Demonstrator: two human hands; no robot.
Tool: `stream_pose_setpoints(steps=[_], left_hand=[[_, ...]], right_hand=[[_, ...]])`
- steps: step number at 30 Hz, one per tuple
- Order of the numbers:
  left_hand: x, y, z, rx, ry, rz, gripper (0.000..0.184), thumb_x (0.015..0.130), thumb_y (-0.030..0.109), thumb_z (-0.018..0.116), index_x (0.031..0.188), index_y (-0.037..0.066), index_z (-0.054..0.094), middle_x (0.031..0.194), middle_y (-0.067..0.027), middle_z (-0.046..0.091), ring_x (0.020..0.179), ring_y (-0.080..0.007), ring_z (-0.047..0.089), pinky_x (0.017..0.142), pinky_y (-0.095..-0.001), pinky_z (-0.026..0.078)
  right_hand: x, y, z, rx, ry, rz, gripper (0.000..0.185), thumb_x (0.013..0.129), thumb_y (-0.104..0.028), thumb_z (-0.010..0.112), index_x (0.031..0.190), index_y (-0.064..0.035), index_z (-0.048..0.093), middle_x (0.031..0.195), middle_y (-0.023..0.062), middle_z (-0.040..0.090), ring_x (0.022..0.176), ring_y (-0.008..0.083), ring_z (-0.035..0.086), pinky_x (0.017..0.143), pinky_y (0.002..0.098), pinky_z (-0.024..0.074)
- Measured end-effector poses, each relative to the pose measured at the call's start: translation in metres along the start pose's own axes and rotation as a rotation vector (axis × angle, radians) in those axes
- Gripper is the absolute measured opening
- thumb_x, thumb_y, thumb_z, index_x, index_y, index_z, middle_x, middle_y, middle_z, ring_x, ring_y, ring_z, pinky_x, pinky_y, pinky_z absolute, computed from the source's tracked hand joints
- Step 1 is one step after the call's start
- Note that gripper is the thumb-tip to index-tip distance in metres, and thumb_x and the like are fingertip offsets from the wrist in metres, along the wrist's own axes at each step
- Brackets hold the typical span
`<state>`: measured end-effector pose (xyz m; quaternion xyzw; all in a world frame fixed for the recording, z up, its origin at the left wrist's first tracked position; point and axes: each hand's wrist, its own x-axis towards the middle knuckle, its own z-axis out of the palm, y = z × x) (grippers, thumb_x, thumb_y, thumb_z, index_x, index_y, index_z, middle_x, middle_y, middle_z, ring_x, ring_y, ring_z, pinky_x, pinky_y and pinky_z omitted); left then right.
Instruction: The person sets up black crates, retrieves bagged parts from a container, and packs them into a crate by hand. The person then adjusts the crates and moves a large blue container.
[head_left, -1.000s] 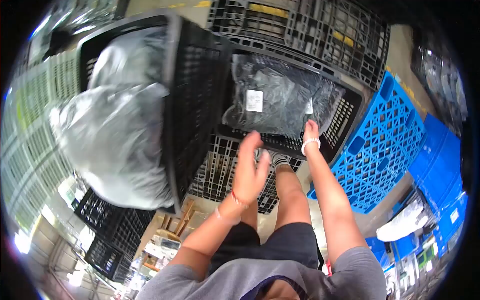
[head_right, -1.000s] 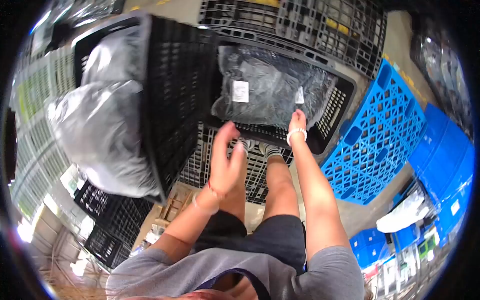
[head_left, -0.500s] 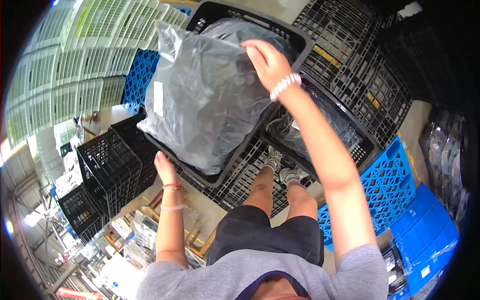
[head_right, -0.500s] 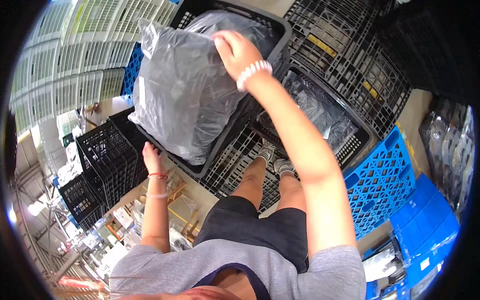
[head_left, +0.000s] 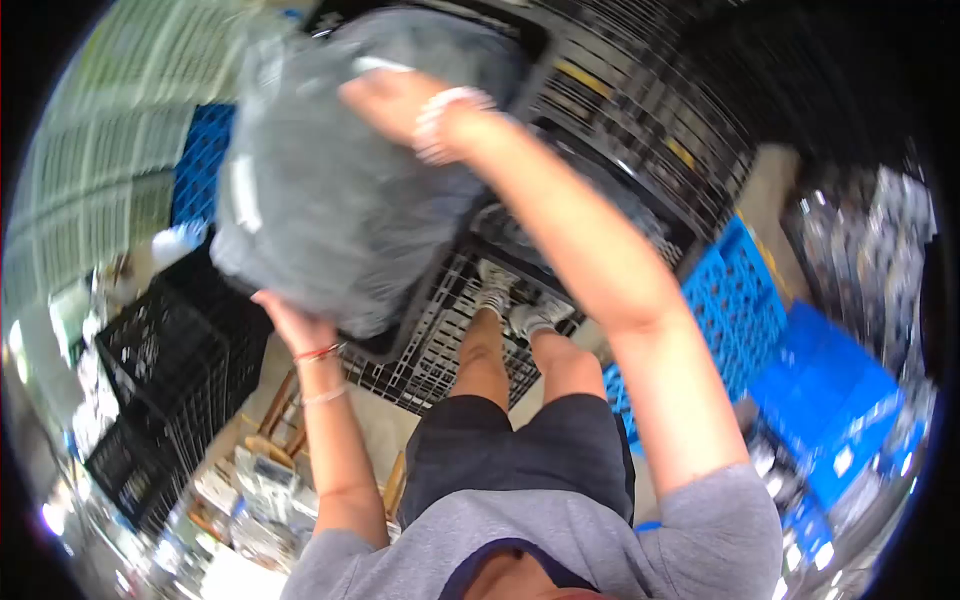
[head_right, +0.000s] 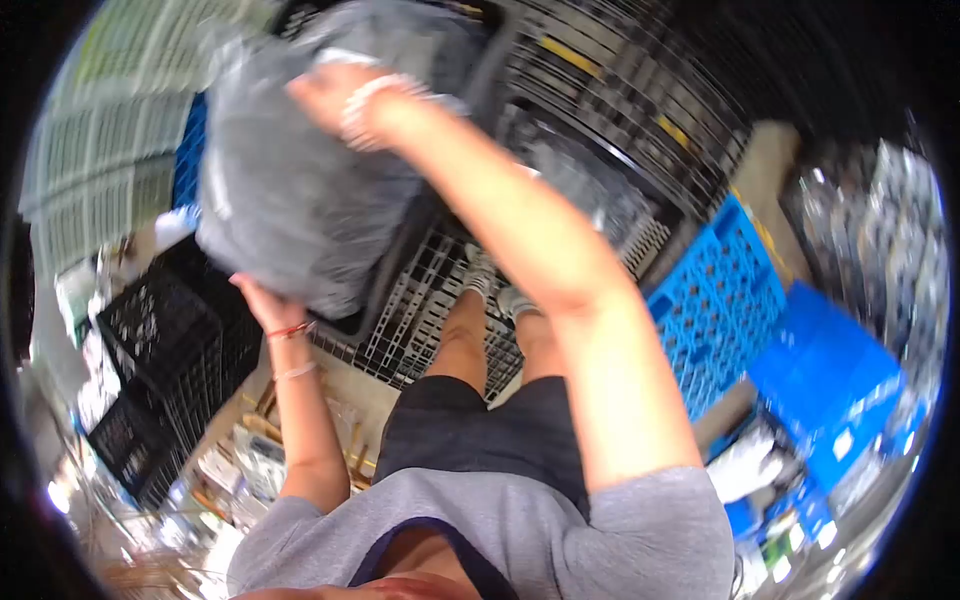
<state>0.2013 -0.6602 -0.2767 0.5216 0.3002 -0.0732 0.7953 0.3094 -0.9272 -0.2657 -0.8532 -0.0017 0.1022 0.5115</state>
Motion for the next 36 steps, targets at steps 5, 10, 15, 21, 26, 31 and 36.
stream_pose_setpoints(steps=[5, 10, 15, 21, 26, 31, 36], left_hand=[[-0.006, 0.02, -0.02, 0.159, -0.076, 0.032, 0.06, 0.09, 0.044, 0.034, 0.132, 0.003, 0.028, 0.132, -0.0138, 0.037, 0.115, -0.0305, 0.041, 0.097, -0.0436, 0.033], [-0.075, 0.024, 0.043, 0.274, -0.088, 0.222, 0.057, 0.09, 0.039, 0.025, 0.132, 0.002, 0.026, 0.133, -0.016, 0.033, 0.12, -0.0302, 0.036, 0.102, -0.0425, 0.028], [-0.11, 0.046, 0.076, 0.692, -0.248, 0.605, 0.054, 0.089, 0.027, 0.033, 0.13, -0.007, 0.026, 0.129, -0.0218, 0.037, 0.113, -0.0321, 0.044, 0.095, -0.0438, 0.037], [-0.142, 0.013, 0.134, 0.878, -0.839, 0.621, 0.03, 0.088, 0.012, 0.045, 0.11, -0.008, 0.051, 0.117, -0.019, 0.051, 0.103, -0.0244, 0.052, 0.088, -0.0353, 0.04], [-0.166, -0.157, 0.248, 1.447, -1.509, 0.695, 0.027, 0.086, 0.007, 0.046, 0.11, -0.004, 0.052, 0.104, -0.0194, 0.057, 0.099, -0.0315, 0.053, 0.087, -0.0332, 0.039], [-0.129, -0.337, 0.265, 1.719, -1.732, 0.45, 0.027, 0.087, 0.024, 0.045, 0.092, 0.001, 0.056, 0.087, -0.0226, 0.056, 0.085, -0.038, 0.054, 0.074, -0.0382, 0.043], [-0.1, -0.454, 0.294, 1.736, -2.093, 0.496, 0.03, 0.087, 0.028, 0.044, 0.093, 0.002, 0.058, 0.09, -0.0206, 0.058, 0.087, -0.0371, 0.054, 0.076, -0.0389, 0.043]], right_hand=[[-0.089, -0.062, 0.034, -0.15, 0.339, -0.147, 0.037, 0.083, -0.035, 0.042, 0.098, -0.0054, 0.056, 0.098, 0.0116, 0.056, 0.083, 0.0272, 0.057, 0.075, 0.0412, 0.0382], [-0.166, -0.079, 0.023, 0.126, 0.615, -0.29, 0.041, 0.078, -0.029, 0.054, 0.109, -0.001, 0.051, 0.112, 0.018, 0.052, 0.087, 0.0275, 0.055, 0.08, 0.0396, 0.0363], [-0.256, -0.047, -0.003, 0.564, 0.809, -0.287, 0.052, 0.085, -0.037, 0.046, 0.117, 0.0034, 0.04, 0.117, 0.0228, 0.045, 0.099, 0.035, 0.049, 0.085, 0.0418, 0.0342], [-0.369, 0.019, 0.036, 1.333, 1.139, 0.383, 0.061, 0.094, -0.044, 0.016, 0.129, 0.0033, 0.028, 0.127, 0.0147, 0.04, 0.116, 0.0208, 0.04, 0.099, 0.0297, 0.0295], [-0.419, 0.072, 0.051, 2.058, 1.538, 0.297, 0.069, 0.086, -0.059, 0.029, 0.131, -0.0057, 0.03, 0.127, 0.0103, 0.041, 0.114, 0.0265, 0.042, 0.096, 0.0403, 0.0348], [-0.43, 0.161, 0.069, 2.233, 1.786, 0.515, 0.065, 0.091, -0.052, 0.021, 0.134, -0.0031, 0.021, 0.136, 0.0121, 0.03, 0.122, 0.0255, 0.034, 0.101, 0.0378, 0.0291], [-0.383, 0.261, 0.148, 2.122, 1.936, 0.764, 0.07, 0.089, -0.056, 0.023, 0.135, -0.003, 0.022, 0.139, 0.0127, 0.027, 0.124, 0.0278, 0.03, 0.103, 0.0375, 0.0243]])
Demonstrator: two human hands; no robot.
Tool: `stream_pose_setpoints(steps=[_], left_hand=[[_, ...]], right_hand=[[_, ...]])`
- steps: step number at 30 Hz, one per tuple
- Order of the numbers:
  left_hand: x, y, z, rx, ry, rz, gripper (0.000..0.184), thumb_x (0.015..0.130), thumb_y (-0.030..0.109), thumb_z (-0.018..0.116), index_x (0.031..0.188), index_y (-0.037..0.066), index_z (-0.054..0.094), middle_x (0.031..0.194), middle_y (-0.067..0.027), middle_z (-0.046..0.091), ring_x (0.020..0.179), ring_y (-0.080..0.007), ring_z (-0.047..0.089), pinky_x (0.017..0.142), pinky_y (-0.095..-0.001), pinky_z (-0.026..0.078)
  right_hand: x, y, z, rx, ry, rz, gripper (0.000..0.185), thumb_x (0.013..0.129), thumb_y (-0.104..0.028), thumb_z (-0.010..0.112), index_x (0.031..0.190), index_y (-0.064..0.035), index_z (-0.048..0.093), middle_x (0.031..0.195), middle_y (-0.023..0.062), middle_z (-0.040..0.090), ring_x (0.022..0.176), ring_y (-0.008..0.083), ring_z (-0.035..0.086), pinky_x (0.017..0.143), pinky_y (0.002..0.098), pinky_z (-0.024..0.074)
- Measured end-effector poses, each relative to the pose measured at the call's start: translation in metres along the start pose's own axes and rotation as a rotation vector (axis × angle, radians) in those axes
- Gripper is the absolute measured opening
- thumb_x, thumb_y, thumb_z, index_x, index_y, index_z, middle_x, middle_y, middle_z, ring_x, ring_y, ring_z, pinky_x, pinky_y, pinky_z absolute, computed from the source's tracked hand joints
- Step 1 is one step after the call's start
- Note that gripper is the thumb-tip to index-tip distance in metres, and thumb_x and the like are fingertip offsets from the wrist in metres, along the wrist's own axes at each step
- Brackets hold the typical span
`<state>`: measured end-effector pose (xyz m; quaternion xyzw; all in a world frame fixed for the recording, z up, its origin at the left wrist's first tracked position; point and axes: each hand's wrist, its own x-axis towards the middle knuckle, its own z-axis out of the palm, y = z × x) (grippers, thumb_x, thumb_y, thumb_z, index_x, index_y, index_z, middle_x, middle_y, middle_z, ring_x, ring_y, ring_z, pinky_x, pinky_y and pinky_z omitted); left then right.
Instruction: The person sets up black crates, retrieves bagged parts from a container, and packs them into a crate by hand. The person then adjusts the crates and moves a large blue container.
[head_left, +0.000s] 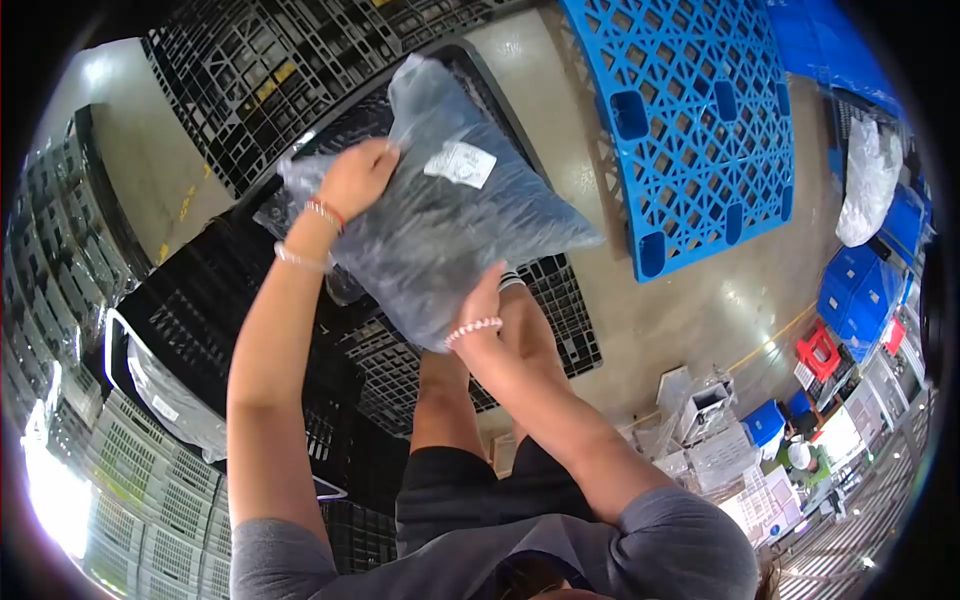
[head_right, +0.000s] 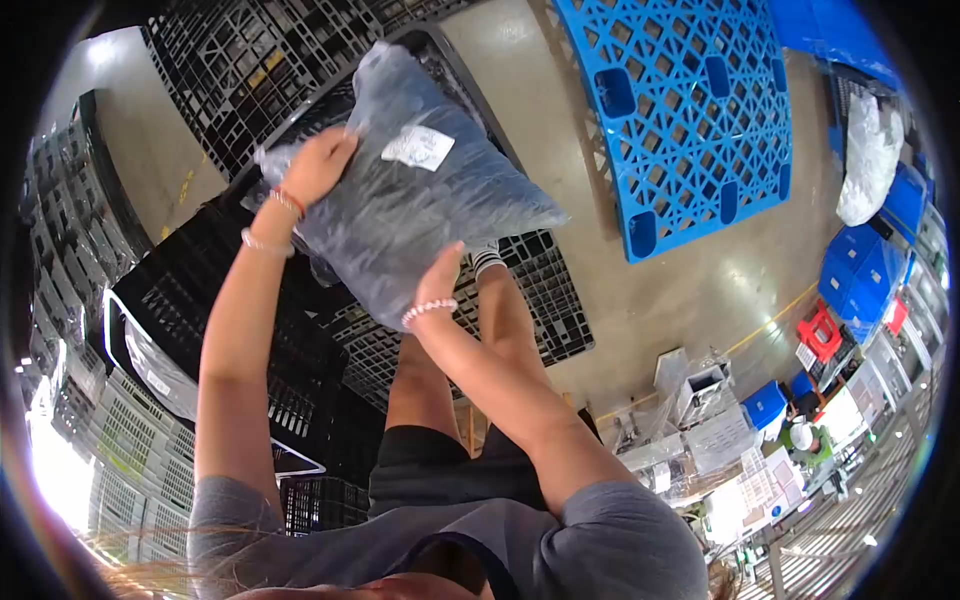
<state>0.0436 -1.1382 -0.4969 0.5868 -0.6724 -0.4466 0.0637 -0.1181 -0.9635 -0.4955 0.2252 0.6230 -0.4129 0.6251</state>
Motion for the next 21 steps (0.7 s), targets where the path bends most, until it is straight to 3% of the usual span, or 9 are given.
stream_pose_setpoints(steps=[7, 8, 11, 12, 14, 17, 18, 19, 21], left_hand=[[0.065, -0.028, 0.022, 0.085, -0.026, 0.15, 0.03, 0.087, 0.028, 0.044, 0.097, 0.003, 0.058, 0.096, -0.0176, 0.059, 0.089, -0.0352, 0.054, 0.08, -0.0376, 0.043], [0.063, -0.032, 0.026, 0.134, 0.071, 0.217, 0.029, 0.087, 0.026, 0.044, 0.096, 0.002, 0.058, 0.096, -0.017, 0.059, 0.088, -0.0349, 0.055, 0.079, -0.0376, 0.043], [0.049, -0.035, 0.032, 0.203, 0.197, 0.26, 0.027, 0.087, 0.023, 0.046, 0.095, 0.001, 0.059, 0.097, -0.0137, 0.061, 0.088, -0.0317, 0.056, 0.079, -0.0371, 0.043], [0.044, -0.037, 0.033, 0.24, 0.27, 0.272, 0.027, 0.088, 0.023, 0.045, 0.098, 0.001, 0.058, 0.098, -0.0146, 0.06, 0.09, -0.032, 0.056, 0.081, -0.0367, 0.042], [0.039, -0.049, 0.037, 0.337, 0.342, 0.263, 0.026, 0.089, 0.021, 0.045, 0.105, 0.004, 0.056, 0.106, -0.0121, 0.058, 0.099, -0.0283, 0.053, 0.091, -0.0418, 0.035], [0.023, -0.018, 0.033, 0.576, 0.537, 0.177, 0.027, 0.088, 0.022, 0.046, 0.109, 0.006, 0.054, 0.116, -0.0089, 0.053, 0.108, -0.0246, 0.048, 0.095, -0.0486, 0.028], [0.012, -0.018, 0.032, 0.484, 0.579, 0.068, 0.03, 0.087, 0.024, 0.048, 0.113, 0.01, 0.052, 0.122, -0.0074, 0.047, 0.115, -0.0229, 0.042, 0.097, -0.053, 0.022], [-0.003, -0.021, 0.033, 0.516, 0.699, -0.004, 0.033, 0.086, 0.026, 0.05, 0.113, 0.006, 0.052, 0.123, -0.013, 0.046, 0.115, -0.0278, 0.042, 0.098, -0.0481, 0.022], [-0.031, -0.045, 0.046, 0.249, 0.864, -0.225, 0.043, 0.088, 0.03, 0.047, 0.119, 0.001, 0.045, 0.127, -0.0192, 0.04, 0.119, -0.0303, 0.038, 0.101, -0.0407, 0.023]], right_hand=[[0.054, 0.023, 0.044, -0.212, 0.27, -0.073, 0.063, 0.091, -0.047, 0.028, 0.135, -0.001, 0.022, 0.14, 0.0098, 0.025, 0.125, 0.023, 0.028, 0.101, 0.0304, 0.0228], [0.099, 0.061, 0.014, -0.228, 0.075, -0.256, 0.062, 0.092, -0.046, 0.028, 0.135, -0.0012, 0.022, 0.139, 0.0094, 0.026, 0.123, 0.0231, 0.03, 0.101, 0.03, 0.0232], [0.136, 0.064, -0.007, -0.133, 0.054, -0.186, 0.058, 0.093, -0.044, 0.027, 0.132, -0.0021, 0.028, 0.135, 0.0094, 0.033, 0.117, 0.0228, 0.036, 0.1, 0.0289, 0.0249], [0.161, 0.077, -0.024, -0.309, -0.089, -0.3, 0.057, 0.093, -0.044, 0.027, 0.131, -0.0023, 0.031, 0.133, 0.0096, 0.035, 0.117, 0.0219, 0.037, 0.099, 0.0291, 0.026], [0.122, 0.025, 0.005, 0.092, -0.21, -0.006, 0.051, 0.093, -0.041, 0.028, 0.126, -0.0023, 0.037, 0.129, 0.0103, 0.041, 0.117, 0.0197, 0.038, 0.099, 0.0298, 0.0281], [0.131, -0.018, -0.001, -0.104, 0.154, 0.393, 0.038, 0.092, -0.025, 0.036, 0.123, -0.003, 0.038, 0.126, 0.0112, 0.044, 0.115, 0.0229, 0.042, 0.097, 0.033, 0.0335], [0.134, -0.021, -0.012, -0.098, 0.098, 0.282, 0.038, 0.091, -0.022, 0.039, 0.123, -0.0032, 0.038, 0.125, 0.0112, 0.044, 0.112, 0.0243, 0.045, 0.093, 0.0346, 0.0369], [0.131, -0.024, -0.021, -0.095, 0.041, 0.173, 0.038, 0.09, -0.02, 0.043, 0.123, -0.0034, 0.037, 0.124, 0.0111, 0.045, 0.109, 0.0257, 0.047, 0.088, 0.0363, 0.0403], [0.122, -0.033, -0.035, -0.69, 0.068, -0.134, 0.043, 0.082, -0.007, 0.05, 0.123, -0.0047, 0.037, 0.113, 0.0101, 0.047, 0.097, 0.0207, 0.051, 0.078, 0.0319, 0.0438]])
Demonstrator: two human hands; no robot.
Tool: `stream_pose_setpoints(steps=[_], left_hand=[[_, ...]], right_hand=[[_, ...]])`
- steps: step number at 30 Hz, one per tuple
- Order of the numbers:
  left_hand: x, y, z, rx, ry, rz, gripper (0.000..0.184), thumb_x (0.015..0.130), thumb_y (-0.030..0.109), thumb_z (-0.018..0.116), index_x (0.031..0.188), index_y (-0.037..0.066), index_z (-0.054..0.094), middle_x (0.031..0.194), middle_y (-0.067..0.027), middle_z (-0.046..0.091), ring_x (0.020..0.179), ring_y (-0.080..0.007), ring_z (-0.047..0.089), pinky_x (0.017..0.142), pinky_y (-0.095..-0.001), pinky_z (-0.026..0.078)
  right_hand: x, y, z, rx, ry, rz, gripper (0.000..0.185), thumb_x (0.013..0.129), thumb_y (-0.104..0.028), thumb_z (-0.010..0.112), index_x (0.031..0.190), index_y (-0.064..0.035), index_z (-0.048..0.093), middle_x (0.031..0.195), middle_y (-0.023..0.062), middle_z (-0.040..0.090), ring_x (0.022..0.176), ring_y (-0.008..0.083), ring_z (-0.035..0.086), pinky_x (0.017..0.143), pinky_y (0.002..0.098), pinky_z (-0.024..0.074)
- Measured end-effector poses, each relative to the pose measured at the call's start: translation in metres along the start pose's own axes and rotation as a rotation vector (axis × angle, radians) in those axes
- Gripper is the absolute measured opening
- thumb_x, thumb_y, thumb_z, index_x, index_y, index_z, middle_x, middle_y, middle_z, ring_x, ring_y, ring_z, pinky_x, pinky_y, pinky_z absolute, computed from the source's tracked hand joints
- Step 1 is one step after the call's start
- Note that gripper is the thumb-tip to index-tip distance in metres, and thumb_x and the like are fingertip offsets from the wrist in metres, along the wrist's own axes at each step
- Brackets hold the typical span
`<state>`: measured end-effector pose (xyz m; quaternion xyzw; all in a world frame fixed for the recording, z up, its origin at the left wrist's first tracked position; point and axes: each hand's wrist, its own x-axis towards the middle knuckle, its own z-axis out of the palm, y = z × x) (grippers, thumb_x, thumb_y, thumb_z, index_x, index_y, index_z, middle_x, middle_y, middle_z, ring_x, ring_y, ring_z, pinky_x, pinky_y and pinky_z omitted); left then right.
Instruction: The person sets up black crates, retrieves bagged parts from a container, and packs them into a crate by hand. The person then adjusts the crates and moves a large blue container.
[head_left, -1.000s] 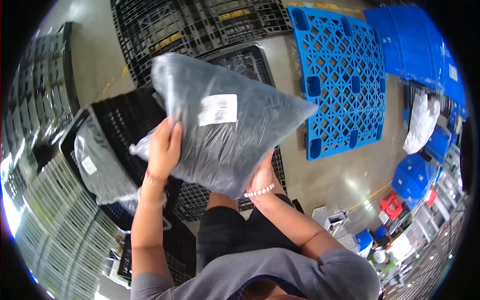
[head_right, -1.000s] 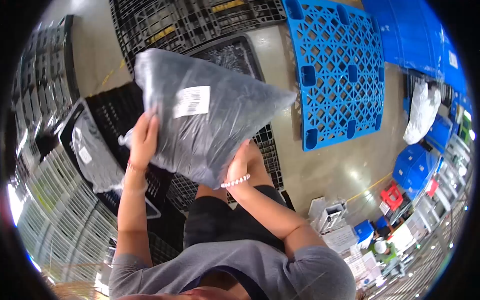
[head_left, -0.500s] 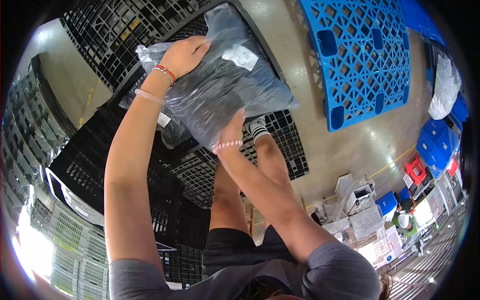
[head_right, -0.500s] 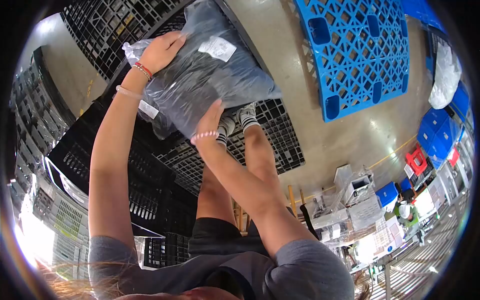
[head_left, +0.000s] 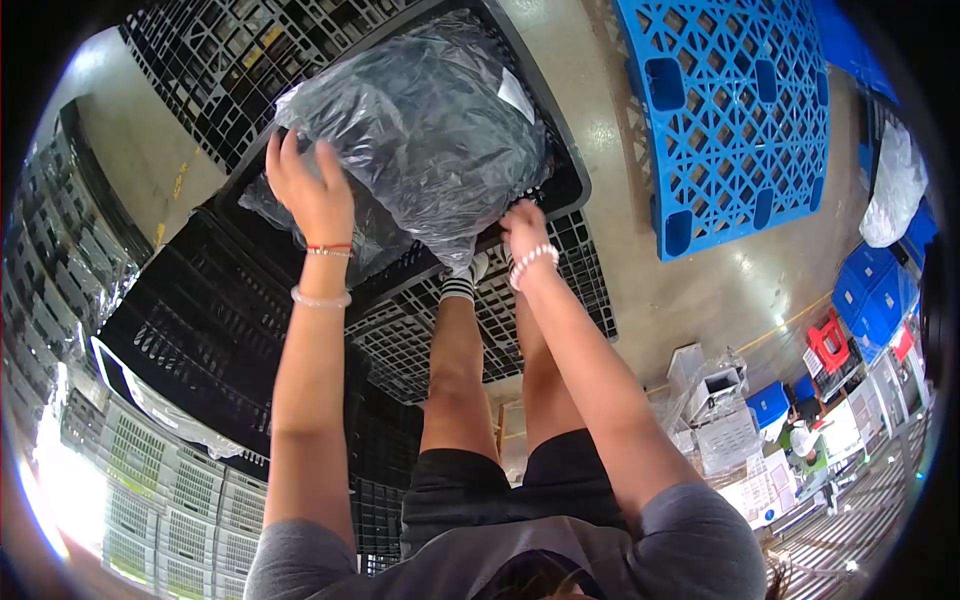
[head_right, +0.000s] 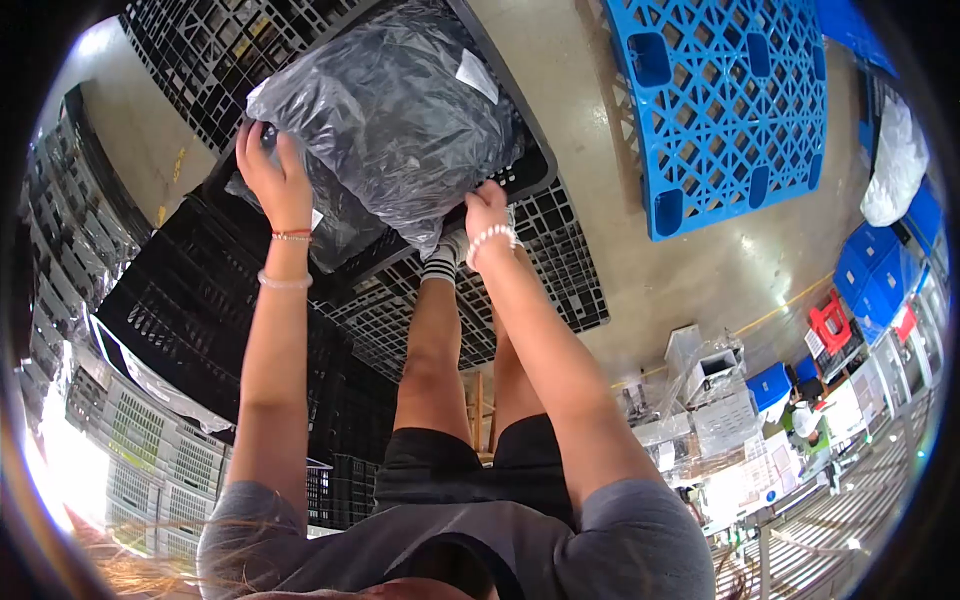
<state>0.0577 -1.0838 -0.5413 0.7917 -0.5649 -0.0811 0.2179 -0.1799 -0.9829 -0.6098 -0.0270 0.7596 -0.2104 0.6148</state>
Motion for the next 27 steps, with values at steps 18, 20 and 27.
stream_pose_setpoints(steps=[18, 20, 27], left_hand=[[-0.076, 0.016, 0.068, -0.545, -0.198, -0.221, 0.038, 0.083, 0.015, 0.05, 0.118, 0.001, 0.042, 0.121, -0.0173, 0.042, 0.11, -0.0353, 0.042, 0.094, -0.0412, 0.032], [-0.092, -0.014, 0.056, -0.401, -0.165, -0.206, 0.036, 0.084, 0.015, 0.05, 0.115, 0.0, 0.044, 0.118, -0.018, 0.044, 0.108, -0.0351, 0.043, 0.092, -0.04, 0.034], [-0.182, -0.085, 0.014, -0.32, 0.09, -0.916, 0.028, 0.082, 0.013, 0.053, 0.105, -0.002, 0.049, 0.098, -0.0154, 0.05, 0.088, -0.0262, 0.051, 0.082, -0.0347, 0.04]], right_hand=[[-0.001, -0.159, 0.173, -1.517, -0.514, -2.058, 0.044, 0.08, -0.024, 0.056, 0.121, -0.0179, 0.045, 0.128, 0.0021, 0.042, 0.119, 0.0199, 0.037, 0.098, 0.0388, 0.0286], [0.005, -0.144, 0.18, -1.66, -0.402, -1.973, 0.053, 0.078, -0.028, 0.058, 0.128, -0.0253, 0.038, 0.135, -0.0039, 0.034, 0.125, 0.0148, 0.029, 0.102, 0.0383, 0.0227], [0.011, -0.103, 0.2, -1.658, -0.224, -1.988, 0.057, 0.074, -0.025, 0.061, 0.127, -0.023, 0.039, 0.131, -0.0016, 0.036, 0.123, 0.0169, 0.03, 0.101, 0.0411, 0.0225]])
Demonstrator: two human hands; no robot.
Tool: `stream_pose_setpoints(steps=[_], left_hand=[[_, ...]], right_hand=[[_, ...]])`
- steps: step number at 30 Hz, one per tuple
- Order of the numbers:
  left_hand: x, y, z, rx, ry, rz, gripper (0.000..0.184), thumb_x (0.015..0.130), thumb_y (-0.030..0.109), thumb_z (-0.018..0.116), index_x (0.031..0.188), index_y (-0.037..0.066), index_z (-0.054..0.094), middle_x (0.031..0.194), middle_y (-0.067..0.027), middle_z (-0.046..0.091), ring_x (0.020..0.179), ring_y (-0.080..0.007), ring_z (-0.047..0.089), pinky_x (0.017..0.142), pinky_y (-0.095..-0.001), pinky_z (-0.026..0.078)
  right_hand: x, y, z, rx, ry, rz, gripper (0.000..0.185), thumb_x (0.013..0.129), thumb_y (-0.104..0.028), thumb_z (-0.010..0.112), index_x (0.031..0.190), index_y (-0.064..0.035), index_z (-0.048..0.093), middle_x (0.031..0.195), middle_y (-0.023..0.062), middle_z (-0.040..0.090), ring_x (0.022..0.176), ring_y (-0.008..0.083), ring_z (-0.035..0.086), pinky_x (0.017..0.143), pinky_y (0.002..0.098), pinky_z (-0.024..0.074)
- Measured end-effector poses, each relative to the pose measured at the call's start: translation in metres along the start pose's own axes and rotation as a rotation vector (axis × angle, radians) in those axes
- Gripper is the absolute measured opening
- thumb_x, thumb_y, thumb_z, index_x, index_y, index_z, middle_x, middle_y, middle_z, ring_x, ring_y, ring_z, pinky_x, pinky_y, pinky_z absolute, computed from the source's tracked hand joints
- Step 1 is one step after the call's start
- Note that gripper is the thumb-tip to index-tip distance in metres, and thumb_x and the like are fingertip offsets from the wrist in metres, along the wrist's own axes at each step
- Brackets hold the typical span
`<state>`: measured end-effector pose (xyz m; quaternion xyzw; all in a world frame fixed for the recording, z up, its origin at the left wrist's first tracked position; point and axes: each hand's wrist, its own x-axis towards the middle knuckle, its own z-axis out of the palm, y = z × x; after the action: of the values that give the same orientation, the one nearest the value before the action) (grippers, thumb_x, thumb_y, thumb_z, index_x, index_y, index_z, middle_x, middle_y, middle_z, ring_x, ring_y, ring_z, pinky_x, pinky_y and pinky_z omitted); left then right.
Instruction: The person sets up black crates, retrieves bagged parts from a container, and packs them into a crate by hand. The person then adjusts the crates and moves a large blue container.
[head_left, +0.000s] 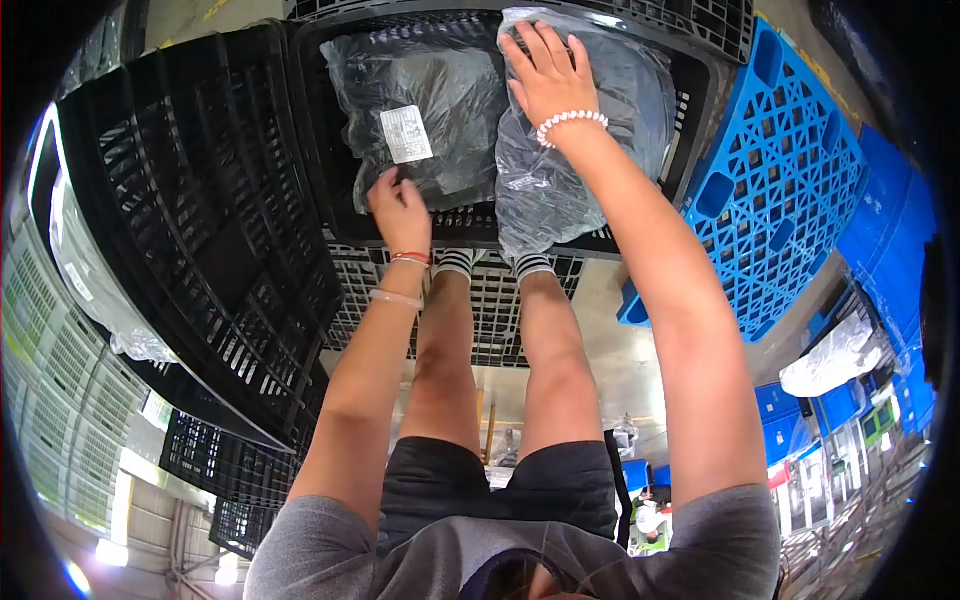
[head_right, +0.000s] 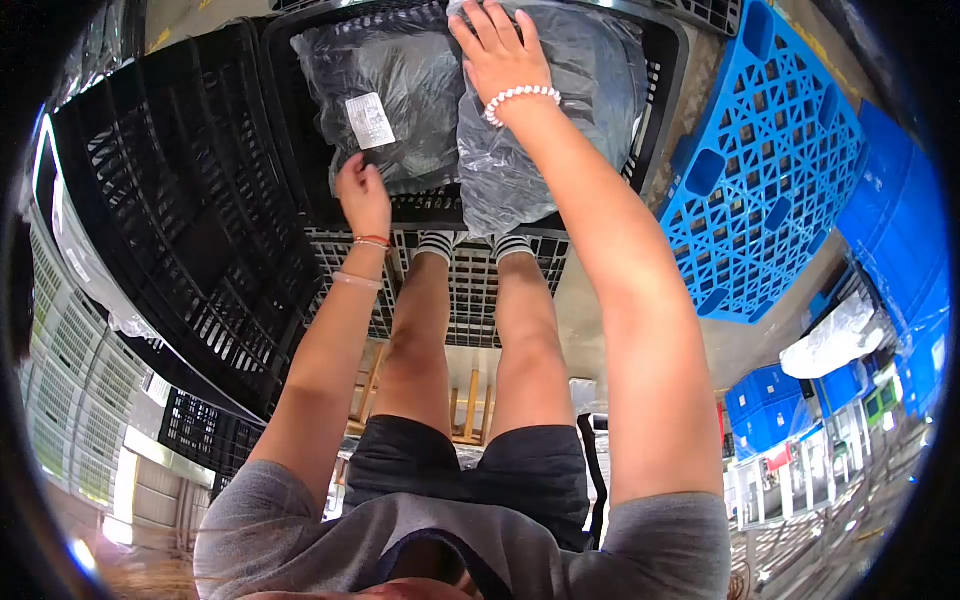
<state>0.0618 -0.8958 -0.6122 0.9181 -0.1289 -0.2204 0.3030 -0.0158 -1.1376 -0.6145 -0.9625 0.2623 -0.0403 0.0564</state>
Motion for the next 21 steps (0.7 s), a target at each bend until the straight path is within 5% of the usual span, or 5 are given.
stream_pose_setpoints(steps=[2, 8, 13, 16, 21], left_hand=[[0.003, -0.034, 0.002, -0.055, 0.029, -0.1, 0.032, 0.081, 0.015, 0.055, 0.107, -0.002, 0.048, 0.099, -0.0146, 0.049, 0.087, -0.0251, 0.051, 0.082, -0.0338, 0.039], [0.006, 0.0, 0.005, -1.087, -0.002, -1.398, 0.055, 0.083, 0.047, 0.051, 0.123, 0.012, 0.04, 0.123, -0.0124, 0.037, 0.112, -0.028, 0.035, 0.092, -0.0476, 0.03], [0.013, -0.014, 0.025, -1.468, -0.027, -1.353, 0.073, 0.078, 0.066, 0.041, 0.129, 0.015, 0.035, 0.134, -0.0096, 0.03, 0.123, -0.0309, 0.027, 0.102, -0.0508, 0.013], [0.023, -0.016, 0.028, -1.273, -0.178, -1.317, 0.08, 0.077, 0.071, 0.031, 0.137, 0.018, 0.023, 0.145, -0.0067, 0.012, 0.132, -0.0329, 0.01, 0.101, -0.0566, 0.001], [0.034, -0.02, 0.027, -1.288, -0.044, -1.436, 0.064, 0.085, 0.057, 0.029, 0.134, 0.015, 0.029, 0.138, -0.0114, 0.029, 0.129, -0.0338, 0.021, 0.1, -0.0597, 0.008]], right_hand=[[0.006, -0.009, -0.006, -0.008, 0.172, 0.022, 0.033, 0.076, -0.013, 0.052, 0.109, -0.0122, 0.052, 0.118, 0.004, 0.048, 0.11, 0.0226, 0.045, 0.094, 0.0393, 0.0324], [0.037, -0.046, 0.018, 0.461, 0.028, -0.053, 0.031, 0.079, -0.02, 0.052, 0.105, -0.0035, 0.051, 0.118, 0.014, 0.047, 0.11, 0.029, 0.044, 0.093, 0.0385, 0.0371], [0.089, -0.036, 0.088, 0.329, -0.185, 0.095, 0.047, 0.087, -0.038, 0.038, 0.108, 0.0007, 0.054, 0.115, 0.0205, 0.051, 0.109, 0.0353, 0.045, 0.095, 0.0395, 0.034], [0.118, -0.051, 0.066, 0.225, -0.649, 0.234, 0.053, 0.09, -0.038, 0.022, 0.113, -0.0012, 0.053, 0.124, 0.0146, 0.047, 0.117, 0.0291, 0.04, 0.099, 0.0381, 0.0299], [0.089, -0.061, 0.066, 0.202, -0.301, 0.186, 0.045, 0.087, -0.038, 0.035, 0.105, -0.0028, 0.057, 0.111, 0.0162, 0.055, 0.105, 0.0321, 0.048, 0.093, 0.0384, 0.0354]])
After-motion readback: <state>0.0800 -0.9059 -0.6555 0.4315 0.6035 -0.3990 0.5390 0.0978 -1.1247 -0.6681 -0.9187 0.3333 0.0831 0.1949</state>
